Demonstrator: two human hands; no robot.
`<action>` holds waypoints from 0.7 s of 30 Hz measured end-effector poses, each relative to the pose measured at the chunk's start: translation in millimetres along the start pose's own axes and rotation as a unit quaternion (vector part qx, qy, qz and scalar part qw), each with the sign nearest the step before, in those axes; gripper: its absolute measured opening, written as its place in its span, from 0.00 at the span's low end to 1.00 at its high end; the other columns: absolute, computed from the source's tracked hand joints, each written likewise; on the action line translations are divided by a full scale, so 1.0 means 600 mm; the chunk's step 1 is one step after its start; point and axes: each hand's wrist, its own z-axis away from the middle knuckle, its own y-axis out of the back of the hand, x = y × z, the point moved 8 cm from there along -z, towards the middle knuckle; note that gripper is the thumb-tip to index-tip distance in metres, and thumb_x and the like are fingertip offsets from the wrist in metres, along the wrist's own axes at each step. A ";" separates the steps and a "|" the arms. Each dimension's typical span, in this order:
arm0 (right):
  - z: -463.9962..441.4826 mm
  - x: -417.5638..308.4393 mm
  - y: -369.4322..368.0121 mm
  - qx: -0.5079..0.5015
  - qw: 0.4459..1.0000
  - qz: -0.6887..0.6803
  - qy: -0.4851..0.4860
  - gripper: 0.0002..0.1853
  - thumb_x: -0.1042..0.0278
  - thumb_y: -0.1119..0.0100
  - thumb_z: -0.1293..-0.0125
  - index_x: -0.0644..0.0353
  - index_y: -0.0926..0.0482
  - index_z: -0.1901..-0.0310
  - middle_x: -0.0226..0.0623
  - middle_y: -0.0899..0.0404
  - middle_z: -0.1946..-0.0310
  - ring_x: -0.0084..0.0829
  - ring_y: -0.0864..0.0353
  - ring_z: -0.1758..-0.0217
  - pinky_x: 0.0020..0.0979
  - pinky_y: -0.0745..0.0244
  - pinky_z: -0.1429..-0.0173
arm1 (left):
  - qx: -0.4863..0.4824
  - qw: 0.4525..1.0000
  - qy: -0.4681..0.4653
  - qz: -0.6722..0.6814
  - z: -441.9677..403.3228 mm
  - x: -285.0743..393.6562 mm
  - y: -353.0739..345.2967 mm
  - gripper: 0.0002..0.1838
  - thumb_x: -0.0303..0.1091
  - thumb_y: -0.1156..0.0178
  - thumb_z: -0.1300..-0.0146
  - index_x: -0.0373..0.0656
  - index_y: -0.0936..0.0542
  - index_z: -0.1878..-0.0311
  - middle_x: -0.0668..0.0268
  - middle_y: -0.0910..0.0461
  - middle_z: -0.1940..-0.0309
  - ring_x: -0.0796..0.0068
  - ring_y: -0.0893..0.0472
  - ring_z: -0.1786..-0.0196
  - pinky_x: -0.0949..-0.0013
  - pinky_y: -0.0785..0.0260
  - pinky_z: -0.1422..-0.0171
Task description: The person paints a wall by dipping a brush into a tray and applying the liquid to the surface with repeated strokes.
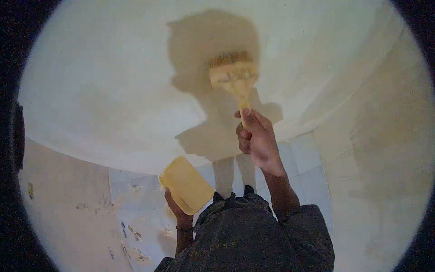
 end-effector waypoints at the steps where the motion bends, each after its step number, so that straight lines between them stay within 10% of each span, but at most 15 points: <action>1: 0.002 -0.028 -0.014 -0.006 0.999 0.004 0.034 0.19 0.49 0.54 0.38 0.59 0.32 0.61 0.21 0.43 0.88 0.12 0.52 0.91 0.17 0.59 0.88 | 0.009 0.998 0.023 0.064 0.002 -0.006 -0.005 0.32 0.59 0.65 0.40 0.46 0.43 0.40 0.58 0.36 0.45 0.60 0.32 0.46 0.54 0.37 0.45; 8: -0.047 -0.217 -0.141 -0.124 0.956 0.040 0.262 0.19 0.50 0.54 0.38 0.60 0.30 0.61 0.22 0.42 0.87 0.12 0.51 0.91 0.18 0.57 0.87 | -0.038 0.997 0.007 0.070 -0.005 0.000 -0.020 0.29 0.56 0.64 0.39 0.46 0.41 0.42 0.59 0.36 0.47 0.61 0.33 0.45 0.56 0.38 0.43; 10: -0.066 -0.244 -0.176 -0.196 0.934 0.017 0.298 0.19 0.50 0.54 0.38 0.61 0.31 0.60 0.23 0.41 0.86 0.12 0.50 0.90 0.18 0.56 0.87 | 0.008 0.962 -0.118 -0.245 0.019 0.041 -0.037 0.27 0.54 0.65 0.38 0.46 0.41 0.43 0.60 0.35 0.48 0.63 0.32 0.46 0.56 0.36 0.44; 13: -0.125 -0.219 -0.166 -0.218 0.922 0.017 0.320 0.21 0.48 0.53 0.39 0.61 0.31 0.59 0.24 0.41 0.85 0.13 0.49 0.89 0.18 0.55 0.87 | -0.044 0.994 -0.016 0.103 0.018 0.019 -0.046 0.25 0.53 0.66 0.37 0.46 0.40 0.44 0.61 0.34 0.49 0.64 0.31 0.47 0.58 0.34 0.46; 21: -0.159 -0.038 -0.052 -0.181 0.958 0.045 0.216 0.23 0.45 0.50 0.42 0.60 0.33 0.59 0.22 0.41 0.87 0.13 0.49 0.89 0.18 0.55 0.88 | -0.025 0.995 -0.012 0.091 0.010 0.018 -0.010 0.26 0.53 0.66 0.37 0.46 0.40 0.43 0.61 0.34 0.48 0.64 0.30 0.48 0.58 0.34 0.46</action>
